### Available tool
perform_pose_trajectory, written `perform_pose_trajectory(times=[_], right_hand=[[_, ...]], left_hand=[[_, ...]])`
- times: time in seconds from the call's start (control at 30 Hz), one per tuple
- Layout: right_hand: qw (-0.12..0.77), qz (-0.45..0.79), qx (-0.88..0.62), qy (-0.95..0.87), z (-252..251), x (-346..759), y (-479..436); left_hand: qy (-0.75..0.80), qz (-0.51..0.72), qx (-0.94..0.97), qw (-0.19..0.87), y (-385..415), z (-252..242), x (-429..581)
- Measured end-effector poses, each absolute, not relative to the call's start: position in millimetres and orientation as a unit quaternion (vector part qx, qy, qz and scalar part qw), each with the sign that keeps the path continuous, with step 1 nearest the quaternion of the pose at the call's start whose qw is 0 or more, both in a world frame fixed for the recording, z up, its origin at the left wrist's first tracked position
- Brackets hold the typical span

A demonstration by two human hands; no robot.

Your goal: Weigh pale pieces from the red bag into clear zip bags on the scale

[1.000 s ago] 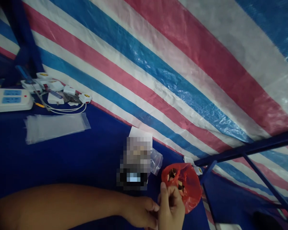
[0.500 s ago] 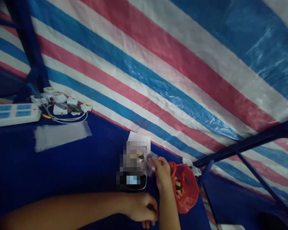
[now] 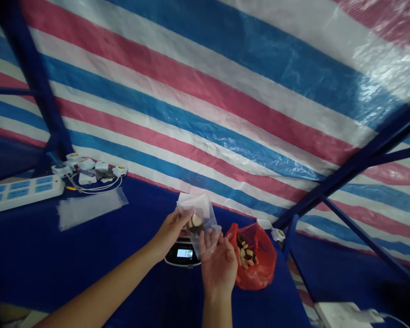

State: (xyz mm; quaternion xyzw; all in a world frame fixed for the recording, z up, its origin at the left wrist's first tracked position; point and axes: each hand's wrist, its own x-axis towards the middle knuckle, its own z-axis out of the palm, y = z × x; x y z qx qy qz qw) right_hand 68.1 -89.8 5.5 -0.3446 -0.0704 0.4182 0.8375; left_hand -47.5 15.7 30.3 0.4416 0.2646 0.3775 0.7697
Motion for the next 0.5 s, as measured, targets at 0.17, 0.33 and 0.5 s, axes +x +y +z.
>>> perform_pose_trajectory(times=[0.17,0.33,0.5], right_hand=[[0.833,0.404,-0.364,-0.1,-10.1,62.0,-93.0],[0.808,0.467,-0.343,-0.109,-13.3,58.5,-95.9],[0.809,0.512,-0.283,-0.053,-22.6,53.6,-100.5]], left_hand=[[0.271,0.435,0.504,0.695,19.1,37.2,-34.8],[0.26,0.433,0.567,0.651,17.0,46.1,-30.2],[0.262,0.42,0.556,0.668,11.1,46.9,-10.0]])
